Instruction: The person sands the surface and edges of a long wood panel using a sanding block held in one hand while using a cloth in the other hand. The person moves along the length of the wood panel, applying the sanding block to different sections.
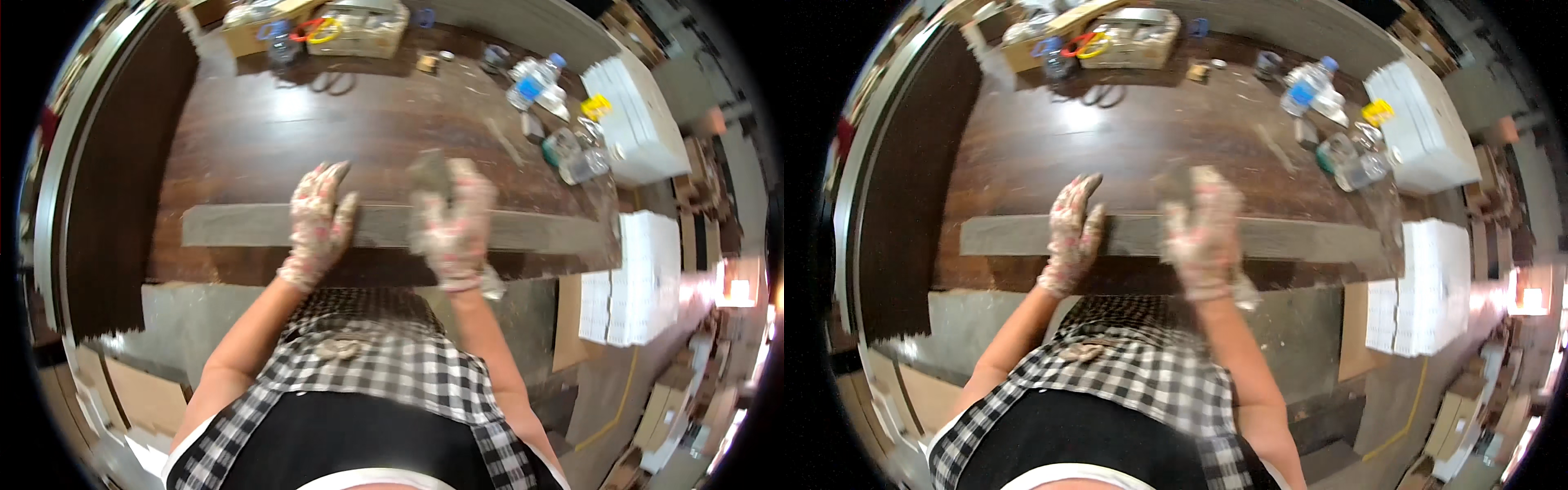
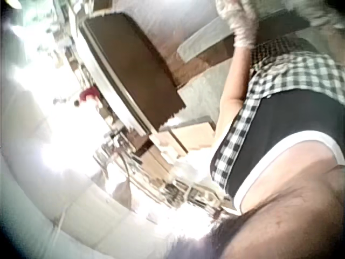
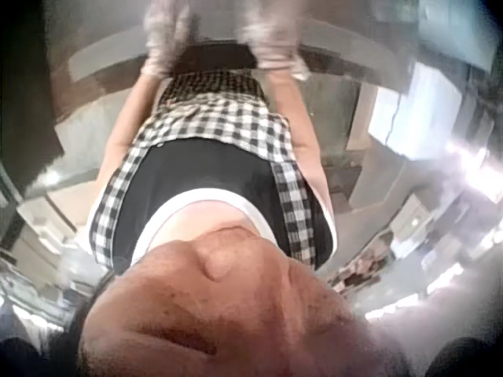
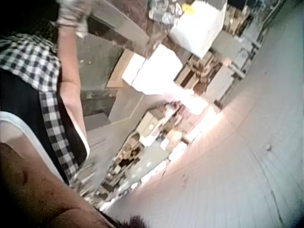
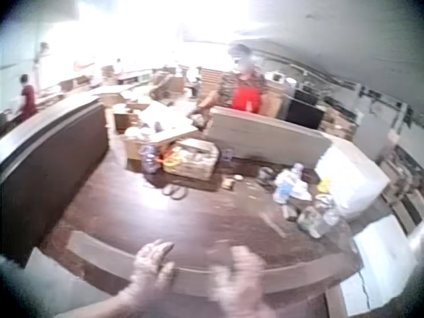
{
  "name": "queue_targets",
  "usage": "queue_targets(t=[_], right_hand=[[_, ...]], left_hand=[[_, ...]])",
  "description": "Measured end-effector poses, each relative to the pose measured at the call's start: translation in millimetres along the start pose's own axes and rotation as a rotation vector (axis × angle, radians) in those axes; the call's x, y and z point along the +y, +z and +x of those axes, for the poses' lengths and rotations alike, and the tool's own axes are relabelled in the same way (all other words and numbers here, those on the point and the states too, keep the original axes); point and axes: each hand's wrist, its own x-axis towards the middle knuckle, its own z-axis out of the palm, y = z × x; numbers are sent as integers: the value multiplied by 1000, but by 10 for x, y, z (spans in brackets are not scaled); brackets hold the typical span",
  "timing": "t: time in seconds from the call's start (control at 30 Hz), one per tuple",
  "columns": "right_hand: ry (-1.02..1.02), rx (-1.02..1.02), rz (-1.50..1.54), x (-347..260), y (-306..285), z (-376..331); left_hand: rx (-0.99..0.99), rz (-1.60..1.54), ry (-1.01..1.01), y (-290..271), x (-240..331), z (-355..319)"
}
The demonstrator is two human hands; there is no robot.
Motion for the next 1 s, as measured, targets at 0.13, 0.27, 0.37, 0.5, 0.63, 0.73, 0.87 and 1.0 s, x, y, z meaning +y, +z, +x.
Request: queue_targets(t=[0.13,0.27,0.37,0.5,0.63,0.73,0.87,1.0], right_hand=[[-120,-71,-378,384,27,-199],[191,56,-292,1428,-561,-75],[405,92,-357,2285,-1103,-58],[501,98,-555,3717,-1863,-89],[488,308,-73,3605,-1941,80],[557,429,506,2524,-1671,258],[278,310,563,2387,-1130,-28],[228,115,37,2232,-1028,-184]], left_hand=[[-188,86,53,61,25,6],[-213,153,-41,17,-4,-63],[-208,140,-28,69,-1,-46],[-180,156,1,126,78,52],[-167,172,25,40,52,-7],[-197,198,127,33,112,-13],[-397,168,176,90,285,-33],[-485,141,184,55,293,-14]])
